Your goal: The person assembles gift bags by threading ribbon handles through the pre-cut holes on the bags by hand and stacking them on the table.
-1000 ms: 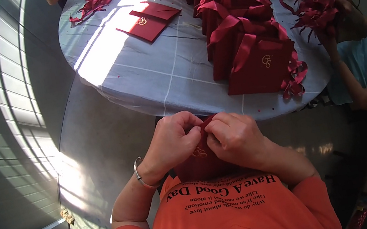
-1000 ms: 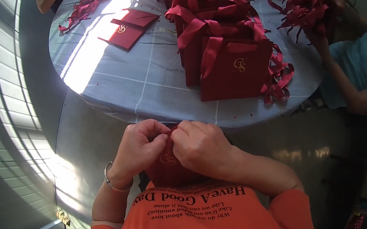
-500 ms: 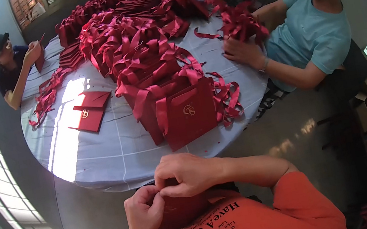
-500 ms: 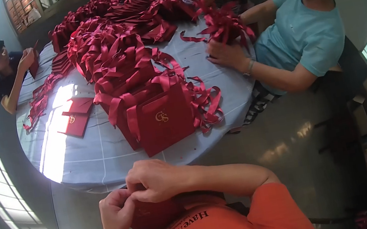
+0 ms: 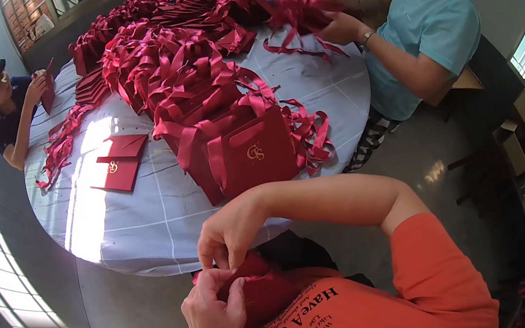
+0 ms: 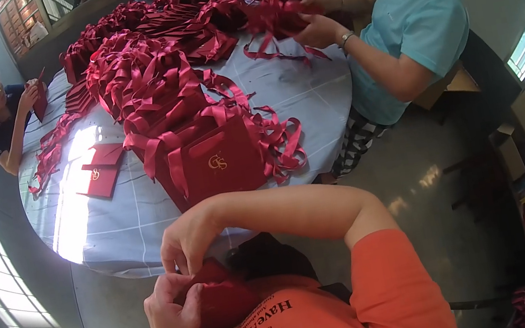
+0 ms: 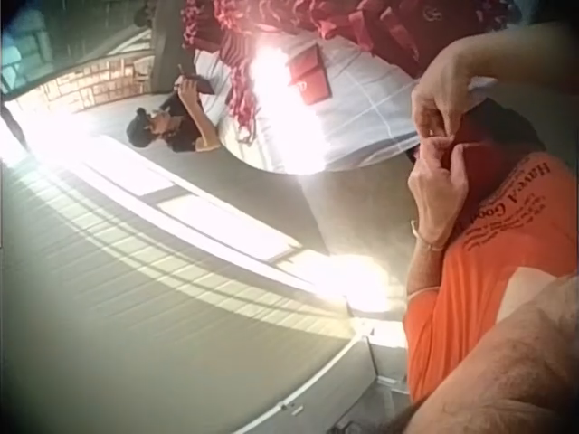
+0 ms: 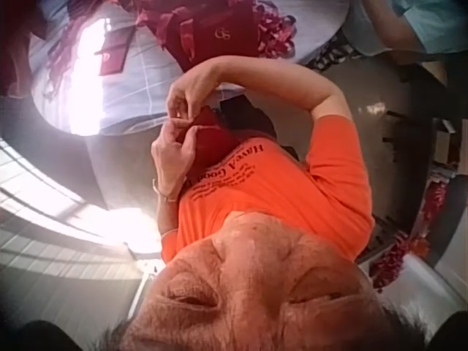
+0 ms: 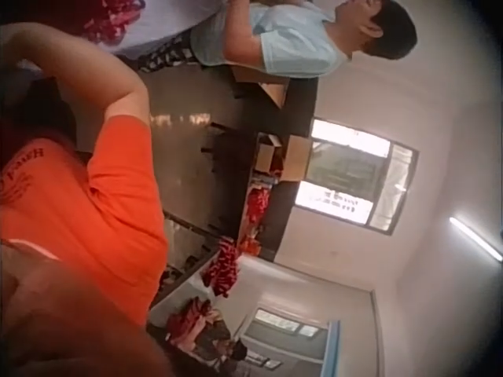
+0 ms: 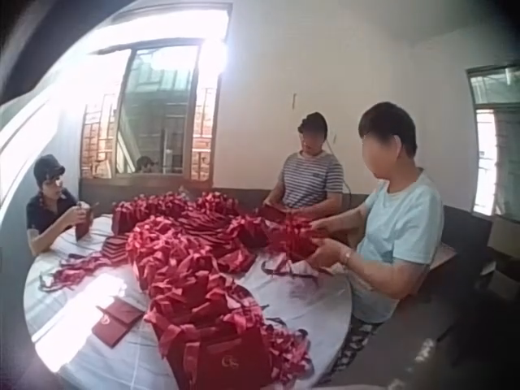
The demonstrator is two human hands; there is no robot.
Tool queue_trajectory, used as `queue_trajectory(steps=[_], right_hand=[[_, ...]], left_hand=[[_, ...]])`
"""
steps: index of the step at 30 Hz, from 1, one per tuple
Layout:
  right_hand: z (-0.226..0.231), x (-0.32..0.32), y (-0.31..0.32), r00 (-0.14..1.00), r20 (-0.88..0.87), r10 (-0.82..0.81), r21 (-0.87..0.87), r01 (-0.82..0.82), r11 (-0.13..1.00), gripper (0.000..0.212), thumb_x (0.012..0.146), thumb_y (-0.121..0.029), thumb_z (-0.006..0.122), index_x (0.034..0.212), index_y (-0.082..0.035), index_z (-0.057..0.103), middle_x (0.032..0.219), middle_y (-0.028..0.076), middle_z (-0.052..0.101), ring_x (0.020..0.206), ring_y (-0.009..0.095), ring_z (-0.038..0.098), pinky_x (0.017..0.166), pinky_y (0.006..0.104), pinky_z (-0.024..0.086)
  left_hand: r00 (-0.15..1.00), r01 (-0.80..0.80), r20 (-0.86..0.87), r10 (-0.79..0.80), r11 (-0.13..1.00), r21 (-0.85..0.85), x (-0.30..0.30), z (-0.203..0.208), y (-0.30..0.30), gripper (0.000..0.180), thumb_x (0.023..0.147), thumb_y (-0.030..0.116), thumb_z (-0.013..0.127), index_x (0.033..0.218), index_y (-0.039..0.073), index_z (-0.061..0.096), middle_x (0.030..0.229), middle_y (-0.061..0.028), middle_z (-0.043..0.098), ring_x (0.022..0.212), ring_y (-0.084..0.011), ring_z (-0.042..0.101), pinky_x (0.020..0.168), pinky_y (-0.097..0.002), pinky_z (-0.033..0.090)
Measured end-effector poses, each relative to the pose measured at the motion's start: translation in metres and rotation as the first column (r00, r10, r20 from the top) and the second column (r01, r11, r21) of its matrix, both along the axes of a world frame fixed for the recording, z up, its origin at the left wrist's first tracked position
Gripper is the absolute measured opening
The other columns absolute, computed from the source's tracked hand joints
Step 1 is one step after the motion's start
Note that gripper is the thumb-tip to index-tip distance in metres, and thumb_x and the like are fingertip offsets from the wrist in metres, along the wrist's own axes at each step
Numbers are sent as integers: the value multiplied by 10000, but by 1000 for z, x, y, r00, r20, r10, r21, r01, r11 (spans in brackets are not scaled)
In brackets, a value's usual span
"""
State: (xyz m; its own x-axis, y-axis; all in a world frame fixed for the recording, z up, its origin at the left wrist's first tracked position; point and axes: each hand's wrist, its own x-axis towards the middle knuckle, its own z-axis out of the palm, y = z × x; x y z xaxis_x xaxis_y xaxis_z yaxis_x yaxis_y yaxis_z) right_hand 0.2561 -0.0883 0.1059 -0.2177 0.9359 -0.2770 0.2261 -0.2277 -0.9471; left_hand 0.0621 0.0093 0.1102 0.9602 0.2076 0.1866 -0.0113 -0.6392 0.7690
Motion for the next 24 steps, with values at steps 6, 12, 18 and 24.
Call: queue_trajectory(steps=[6,12,18,24], right_hand=[[4,0,-7,988,-23,-155,-92,152,984,309,770,-14,740,1067,23,663,883,59,707,829,121,652,755,267,535],[-13,-6,-3,748,295,-595,353,493,795,248,784,29,713,1018,10,635,870,71,705,766,122,644,708,275,524],[-15,-33,-11,558,242,-794,668,498,553,193,834,-43,743,1013,-24,671,875,49,697,763,109,636,657,248,514],[-1,-35,-46,840,99,-534,-9,538,843,387,1047,-327,510,1036,5,708,981,71,702,875,150,669,723,271,545]], left_hand=[[997,61,-35,-70,975,-214,6,-6,5,126,818,54,724,895,-2,641,762,-114,707,712,-202,689,634,-305,533],[989,75,-99,-108,953,-294,-1,-12,9,87,844,4,695,898,-22,632,729,-34,690,684,-44,628,607,-226,506],[984,33,-156,-91,941,-336,-10,-15,16,92,847,-25,680,918,-23,622,731,-28,680,671,-34,612,595,-217,495],[998,-53,-61,30,907,-418,-39,3,41,97,850,-53,666,928,-24,616,726,-17,665,669,-26,592,588,-212,481]])
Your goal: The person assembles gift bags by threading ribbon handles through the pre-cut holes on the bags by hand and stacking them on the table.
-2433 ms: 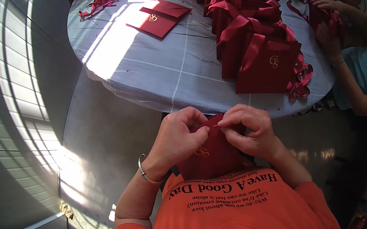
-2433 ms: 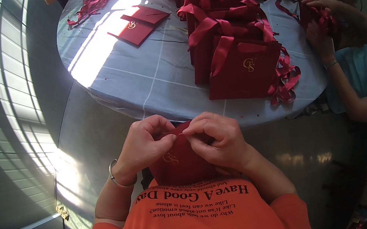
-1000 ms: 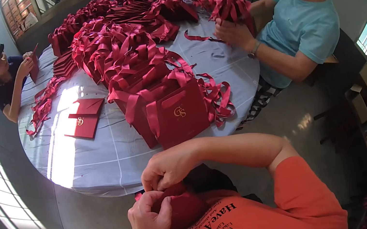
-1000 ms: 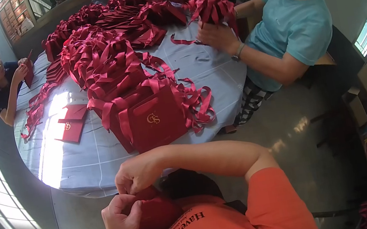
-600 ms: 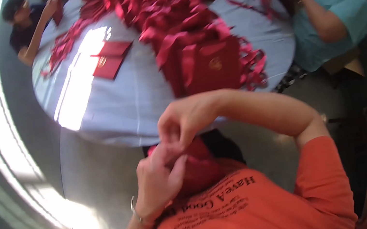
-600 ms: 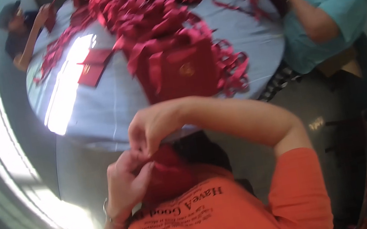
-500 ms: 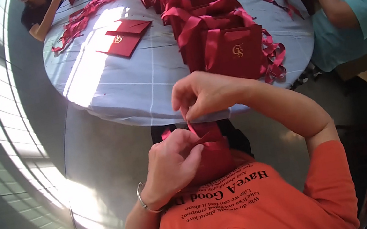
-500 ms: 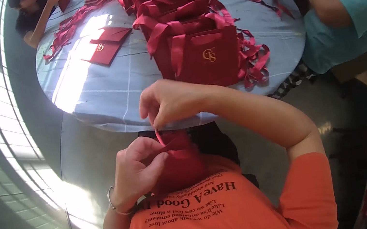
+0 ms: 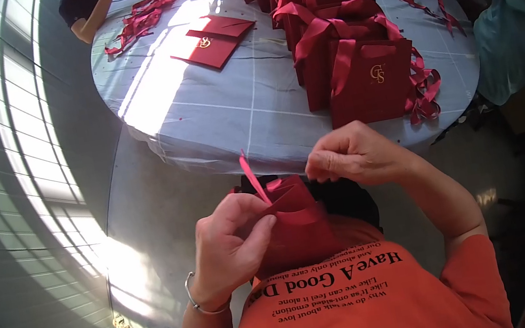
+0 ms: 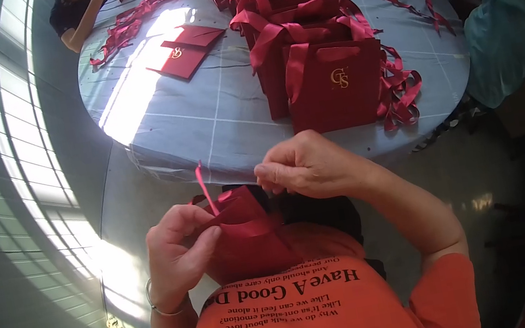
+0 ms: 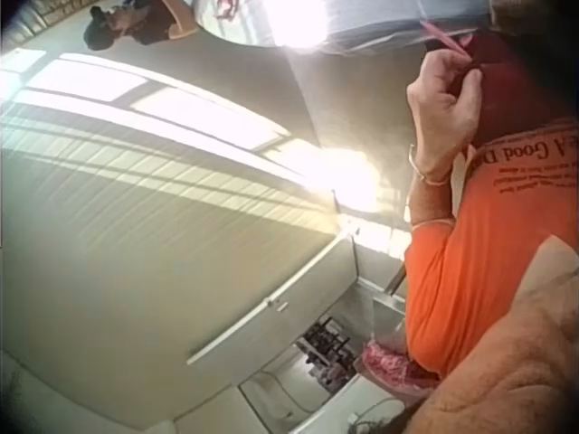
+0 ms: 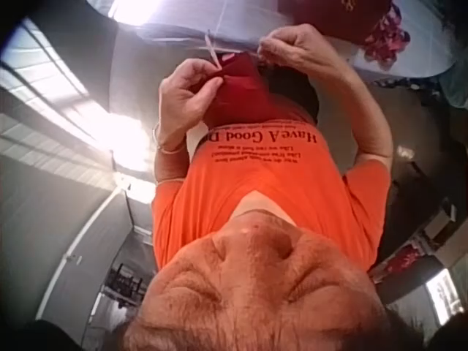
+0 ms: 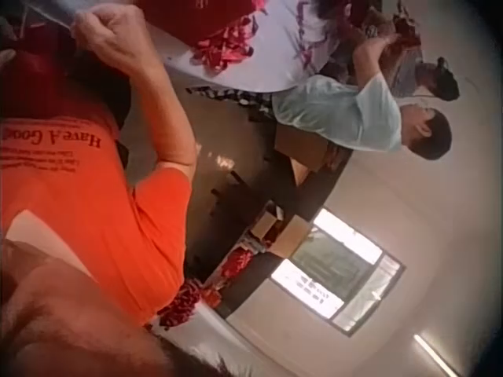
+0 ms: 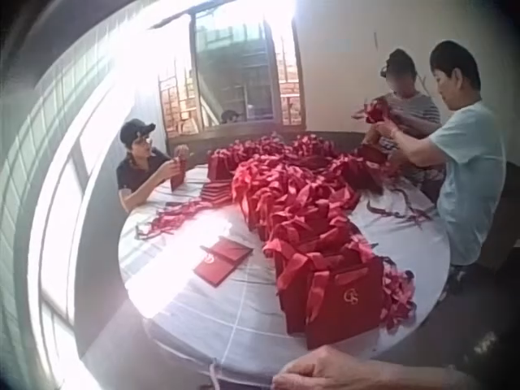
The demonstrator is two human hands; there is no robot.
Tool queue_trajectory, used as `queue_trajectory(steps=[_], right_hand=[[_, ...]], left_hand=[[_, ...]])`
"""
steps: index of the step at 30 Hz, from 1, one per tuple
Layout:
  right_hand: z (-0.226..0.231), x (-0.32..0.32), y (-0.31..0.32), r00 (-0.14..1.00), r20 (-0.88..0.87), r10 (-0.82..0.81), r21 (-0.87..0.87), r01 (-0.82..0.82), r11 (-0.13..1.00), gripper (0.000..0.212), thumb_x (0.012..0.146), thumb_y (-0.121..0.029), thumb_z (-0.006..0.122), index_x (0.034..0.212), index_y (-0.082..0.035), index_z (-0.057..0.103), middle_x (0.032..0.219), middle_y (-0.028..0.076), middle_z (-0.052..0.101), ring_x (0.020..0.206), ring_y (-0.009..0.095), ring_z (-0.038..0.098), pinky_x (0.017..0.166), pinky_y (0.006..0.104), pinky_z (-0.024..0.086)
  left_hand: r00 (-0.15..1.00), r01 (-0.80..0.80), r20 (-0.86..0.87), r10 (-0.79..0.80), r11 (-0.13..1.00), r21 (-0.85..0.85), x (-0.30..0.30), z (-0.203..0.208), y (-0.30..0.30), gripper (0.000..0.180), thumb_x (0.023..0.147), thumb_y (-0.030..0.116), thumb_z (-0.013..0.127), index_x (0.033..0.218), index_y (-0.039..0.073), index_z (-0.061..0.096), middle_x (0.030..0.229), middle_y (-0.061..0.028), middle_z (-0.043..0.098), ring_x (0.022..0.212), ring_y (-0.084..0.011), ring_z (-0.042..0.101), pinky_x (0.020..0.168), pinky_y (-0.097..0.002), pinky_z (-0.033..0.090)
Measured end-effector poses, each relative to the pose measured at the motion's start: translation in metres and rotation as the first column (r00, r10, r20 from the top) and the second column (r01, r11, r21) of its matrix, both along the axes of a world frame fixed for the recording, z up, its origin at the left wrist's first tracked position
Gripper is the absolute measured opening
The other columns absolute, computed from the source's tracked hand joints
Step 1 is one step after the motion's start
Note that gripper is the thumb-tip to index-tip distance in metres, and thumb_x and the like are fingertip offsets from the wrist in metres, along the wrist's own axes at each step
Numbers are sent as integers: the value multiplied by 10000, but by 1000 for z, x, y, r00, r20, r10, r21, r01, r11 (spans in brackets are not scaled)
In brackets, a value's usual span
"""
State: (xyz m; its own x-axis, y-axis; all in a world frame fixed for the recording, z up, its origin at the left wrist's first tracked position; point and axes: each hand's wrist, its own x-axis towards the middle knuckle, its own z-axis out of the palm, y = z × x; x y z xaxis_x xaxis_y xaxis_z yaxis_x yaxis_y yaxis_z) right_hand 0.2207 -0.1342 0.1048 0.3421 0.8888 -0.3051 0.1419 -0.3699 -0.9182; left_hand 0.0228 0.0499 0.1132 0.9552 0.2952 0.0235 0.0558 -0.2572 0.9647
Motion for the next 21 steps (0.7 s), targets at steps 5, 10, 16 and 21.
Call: queue_trajectory(steps=[5,10,16,21], right_hand=[[-9,-13,25,864,-416,285,175,-231,957,772,1044,-593,249,1226,48,638,1129,131,685,1016,208,658,946,338,510],[12,13,59,899,-428,95,470,131,873,456,1057,-370,472,1230,15,644,1150,74,683,1053,158,642,961,311,496],[7,54,86,618,682,-391,357,185,916,237,964,-108,597,1121,61,649,1014,201,699,943,294,699,822,339,541],[-14,51,68,589,688,-425,477,75,876,168,913,-49,613,1029,68,648,956,225,672,890,392,672,769,418,547]], left_hand=[[960,19,257,-109,944,329,4,45,15,121,800,-87,669,889,-13,633,696,-44,646,635,-107,632,576,-251,483],[883,-9,345,-317,725,689,49,65,33,170,755,-50,719,899,2,645,794,-77,674,712,-145,668,641,-308,525],[982,107,115,-150,943,315,127,-6,68,160,836,26,698,976,-29,642,856,-84,687,797,-126,667,723,-298,537],[989,132,26,-145,951,281,133,-31,72,149,858,29,671,991,-35,649,877,-66,699,810,-108,658,753,-277,538]])
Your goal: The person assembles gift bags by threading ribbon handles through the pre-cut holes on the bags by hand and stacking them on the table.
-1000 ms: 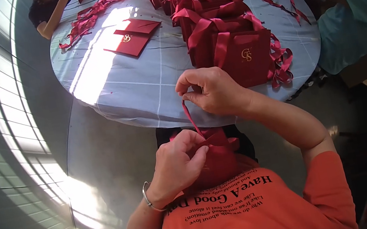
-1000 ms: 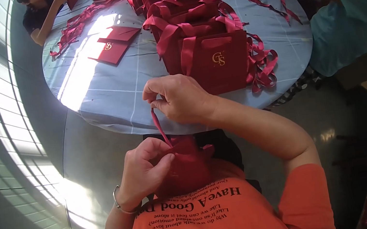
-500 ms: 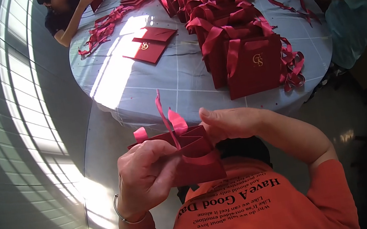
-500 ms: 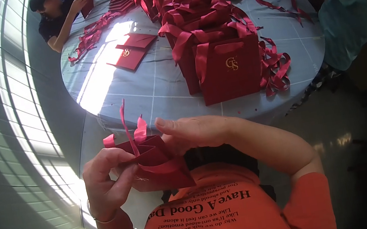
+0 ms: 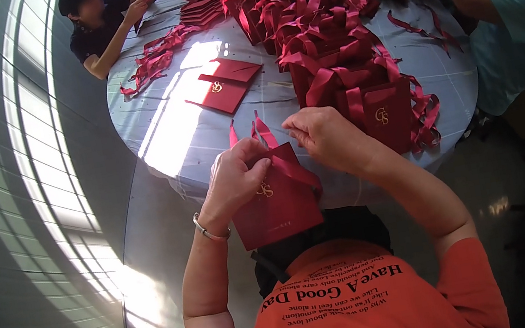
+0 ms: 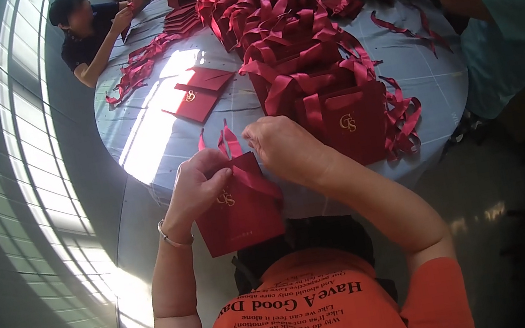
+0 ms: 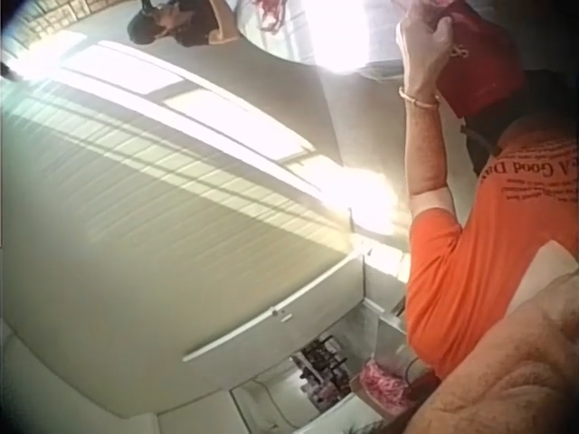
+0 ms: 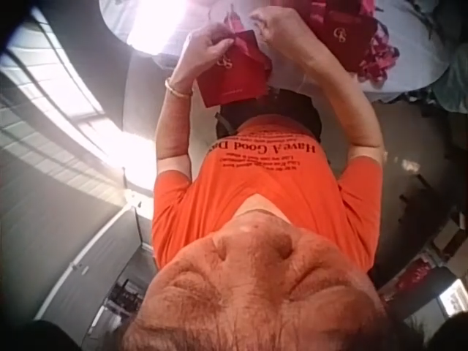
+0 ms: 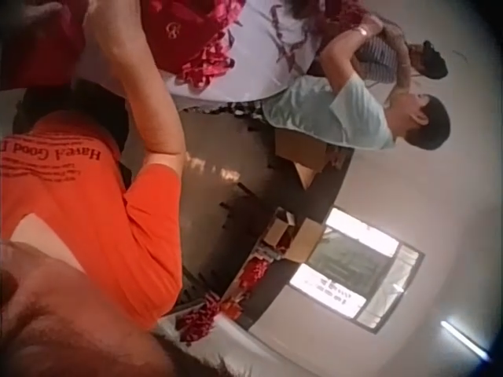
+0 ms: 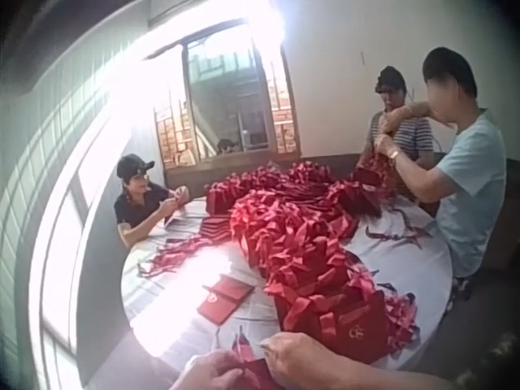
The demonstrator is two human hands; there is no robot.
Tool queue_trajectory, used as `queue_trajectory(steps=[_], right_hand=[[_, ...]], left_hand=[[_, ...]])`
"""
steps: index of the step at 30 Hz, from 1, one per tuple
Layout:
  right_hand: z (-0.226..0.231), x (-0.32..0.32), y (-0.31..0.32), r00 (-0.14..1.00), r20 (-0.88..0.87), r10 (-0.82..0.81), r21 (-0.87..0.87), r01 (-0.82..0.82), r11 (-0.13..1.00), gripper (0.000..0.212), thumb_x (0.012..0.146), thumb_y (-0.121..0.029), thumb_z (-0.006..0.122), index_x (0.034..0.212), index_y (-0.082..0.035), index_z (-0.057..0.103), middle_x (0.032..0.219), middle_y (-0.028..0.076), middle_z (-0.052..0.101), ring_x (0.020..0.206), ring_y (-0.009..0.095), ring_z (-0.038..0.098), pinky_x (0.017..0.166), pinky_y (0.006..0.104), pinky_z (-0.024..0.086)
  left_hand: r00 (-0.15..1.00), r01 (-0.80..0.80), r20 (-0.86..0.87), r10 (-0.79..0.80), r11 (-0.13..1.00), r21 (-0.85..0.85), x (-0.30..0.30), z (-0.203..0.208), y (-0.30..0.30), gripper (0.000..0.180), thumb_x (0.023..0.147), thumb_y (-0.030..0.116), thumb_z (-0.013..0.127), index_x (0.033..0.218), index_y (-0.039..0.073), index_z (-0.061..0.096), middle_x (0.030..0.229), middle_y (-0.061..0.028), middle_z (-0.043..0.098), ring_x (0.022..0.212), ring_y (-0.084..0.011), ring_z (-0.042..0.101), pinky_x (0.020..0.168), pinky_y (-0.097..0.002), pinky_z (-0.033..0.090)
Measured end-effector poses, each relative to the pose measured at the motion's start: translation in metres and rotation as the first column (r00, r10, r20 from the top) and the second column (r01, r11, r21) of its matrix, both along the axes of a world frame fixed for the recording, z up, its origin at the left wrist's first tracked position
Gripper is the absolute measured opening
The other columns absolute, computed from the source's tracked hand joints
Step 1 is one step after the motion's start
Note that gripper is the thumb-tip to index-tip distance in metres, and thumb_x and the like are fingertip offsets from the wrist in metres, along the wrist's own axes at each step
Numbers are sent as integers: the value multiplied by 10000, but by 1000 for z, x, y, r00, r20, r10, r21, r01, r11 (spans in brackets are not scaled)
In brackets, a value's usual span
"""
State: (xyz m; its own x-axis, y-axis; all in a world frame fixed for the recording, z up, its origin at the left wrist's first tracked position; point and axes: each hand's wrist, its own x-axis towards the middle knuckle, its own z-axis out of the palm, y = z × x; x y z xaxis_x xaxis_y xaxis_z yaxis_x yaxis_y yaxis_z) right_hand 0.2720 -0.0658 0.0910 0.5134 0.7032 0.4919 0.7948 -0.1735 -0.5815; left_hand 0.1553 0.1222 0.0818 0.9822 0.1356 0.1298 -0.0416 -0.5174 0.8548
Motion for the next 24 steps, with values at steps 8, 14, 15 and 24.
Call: queue_trajectory(steps=[8,14,15,24], right_hand=[[-17,11,39,996,66,-63,-377,83,923,187,899,-127,602,950,31,687,912,239,678,845,431,658,742,474,541],[-7,27,81,975,-98,-197,-538,115,835,278,828,-258,666,891,5,730,928,264,695,901,424,686,788,476,559],[-7,26,84,977,-96,-192,-539,111,835,278,828,-258,666,891,5,730,928,264,695,901,424,686,788,476,559],[-24,36,89,974,-111,-199,-494,120,861,284,781,-260,693,840,16,727,905,270,689,899,398,692,793,461,561]], left_hand=[[998,-34,45,31,998,49,-8,-9,-14,198,821,124,677,991,24,676,893,-169,712,856,-342,696,768,-392,532],[999,-38,26,36,994,107,-5,-14,-12,190,820,81,682,996,7,681,889,-134,719,834,-249,710,785,-341,531],[999,-44,28,41,993,107,-6,-14,-11,190,820,81,682,996,7,681,889,-134,719,834,-249,710,785,-341,531],[996,-28,89,19,995,101,-6,-16,-12,177,830,93,681,988,13,673,829,-119,713,736,-222,718,707,-332,542]])
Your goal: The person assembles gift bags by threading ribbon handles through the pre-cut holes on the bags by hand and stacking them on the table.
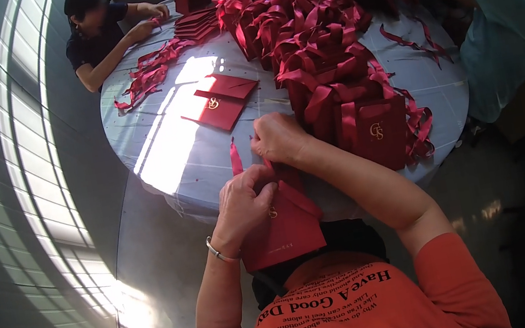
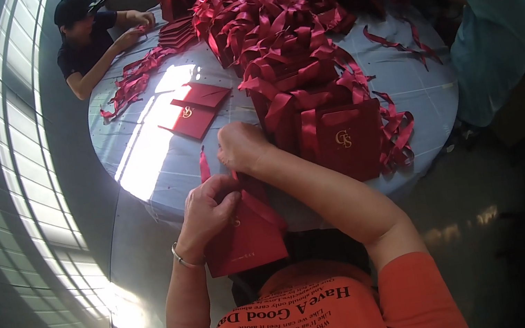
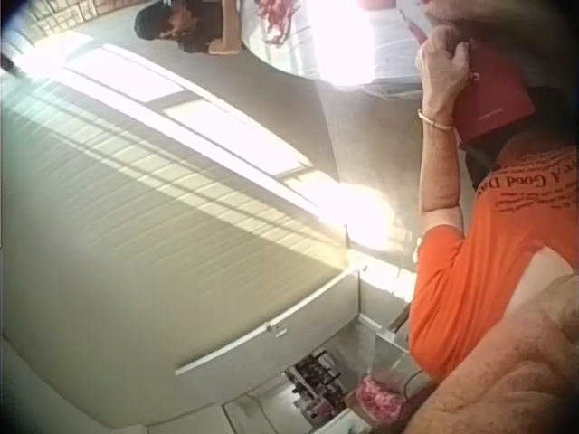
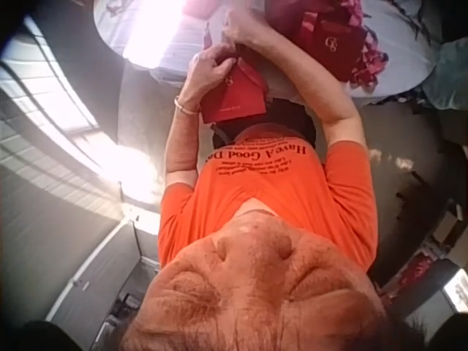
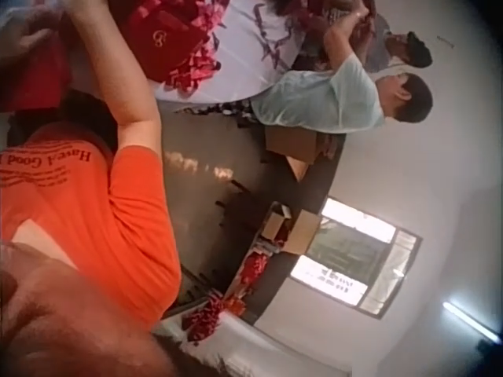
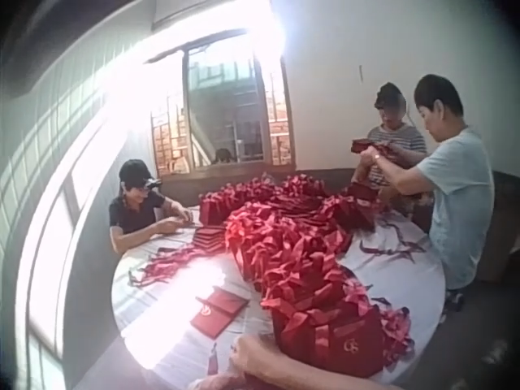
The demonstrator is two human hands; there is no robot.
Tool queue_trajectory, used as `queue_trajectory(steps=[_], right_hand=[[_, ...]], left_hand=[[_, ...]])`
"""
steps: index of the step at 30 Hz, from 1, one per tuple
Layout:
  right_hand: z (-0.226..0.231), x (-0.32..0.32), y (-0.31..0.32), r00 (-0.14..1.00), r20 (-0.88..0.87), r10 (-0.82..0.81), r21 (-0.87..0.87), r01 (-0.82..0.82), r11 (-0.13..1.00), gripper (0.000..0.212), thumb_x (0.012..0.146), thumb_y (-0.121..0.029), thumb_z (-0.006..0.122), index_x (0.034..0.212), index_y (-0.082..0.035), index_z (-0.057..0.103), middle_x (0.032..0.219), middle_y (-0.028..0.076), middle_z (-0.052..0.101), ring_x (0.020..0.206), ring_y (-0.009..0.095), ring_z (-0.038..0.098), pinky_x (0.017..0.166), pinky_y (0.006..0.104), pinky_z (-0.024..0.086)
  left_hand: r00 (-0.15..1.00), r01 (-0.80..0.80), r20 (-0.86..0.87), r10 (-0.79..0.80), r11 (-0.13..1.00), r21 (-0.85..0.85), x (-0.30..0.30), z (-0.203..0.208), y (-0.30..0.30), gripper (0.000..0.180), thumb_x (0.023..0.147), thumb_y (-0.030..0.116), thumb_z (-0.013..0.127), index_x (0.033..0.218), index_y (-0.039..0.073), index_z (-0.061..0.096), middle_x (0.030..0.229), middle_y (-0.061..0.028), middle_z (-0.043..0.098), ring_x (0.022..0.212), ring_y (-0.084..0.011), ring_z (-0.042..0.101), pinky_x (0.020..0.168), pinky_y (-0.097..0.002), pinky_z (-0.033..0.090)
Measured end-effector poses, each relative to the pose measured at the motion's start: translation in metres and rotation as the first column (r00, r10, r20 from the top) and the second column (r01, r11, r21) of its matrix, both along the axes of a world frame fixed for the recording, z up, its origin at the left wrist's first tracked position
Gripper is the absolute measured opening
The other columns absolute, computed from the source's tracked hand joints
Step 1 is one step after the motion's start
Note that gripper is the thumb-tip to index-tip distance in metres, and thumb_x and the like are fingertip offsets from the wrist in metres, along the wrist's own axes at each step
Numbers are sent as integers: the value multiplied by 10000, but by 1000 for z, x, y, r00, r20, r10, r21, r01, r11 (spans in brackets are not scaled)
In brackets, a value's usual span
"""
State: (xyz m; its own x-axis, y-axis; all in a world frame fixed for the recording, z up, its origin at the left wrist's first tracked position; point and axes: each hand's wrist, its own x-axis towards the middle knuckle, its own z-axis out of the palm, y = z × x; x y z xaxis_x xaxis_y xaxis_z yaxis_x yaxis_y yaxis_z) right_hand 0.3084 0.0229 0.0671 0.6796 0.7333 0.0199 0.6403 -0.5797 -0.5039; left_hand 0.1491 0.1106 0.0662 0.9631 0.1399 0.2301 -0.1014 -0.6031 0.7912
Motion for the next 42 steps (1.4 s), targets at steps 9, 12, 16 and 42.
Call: queue_trajectory(steps=[9,12,16,42], right_hand=[[32,-56,-76,914,405,15,499,-235,834,330,872,-227,705,1092,6,625,1100,192,637,990,369,640,852,414,540],[48,-72,-153,791,534,-300,598,-103,795,581,778,-139,787,1282,1,535,1293,198,533,1186,345,537,1006,430,439],[14,-67,-221,762,301,-573,578,332,745,1014,697,-264,875,1491,-8,299,1511,270,285,1395,419,327,1132,455,321],[-14,22,-54,680,404,-611,235,569,788,1396,601,-520,877,1565,-50,-16,1606,276,-54,1467,535,-30,1073,776,105]], left_hand=[[997,-83,-19,81,983,-162,5,-8,-3,143,830,58,659,948,-21,663,792,-105,713,688,-138,680,647,-292,537],[977,-211,-15,210,974,-78,10,7,-6,150,817,50,657,938,-40,658,803,-131,710,702,-164,683,671,-315,545],[961,-277,40,275,960,44,34,23,12,175,808,53,641,944,-55,658,822,-167,712,754,-234,705,715,-347,547],[966,-254,-2,257,956,148,50,-10,5,180,802,152,634,919,34,702,813,-155,711,781,-293,711,741,-385,540]])
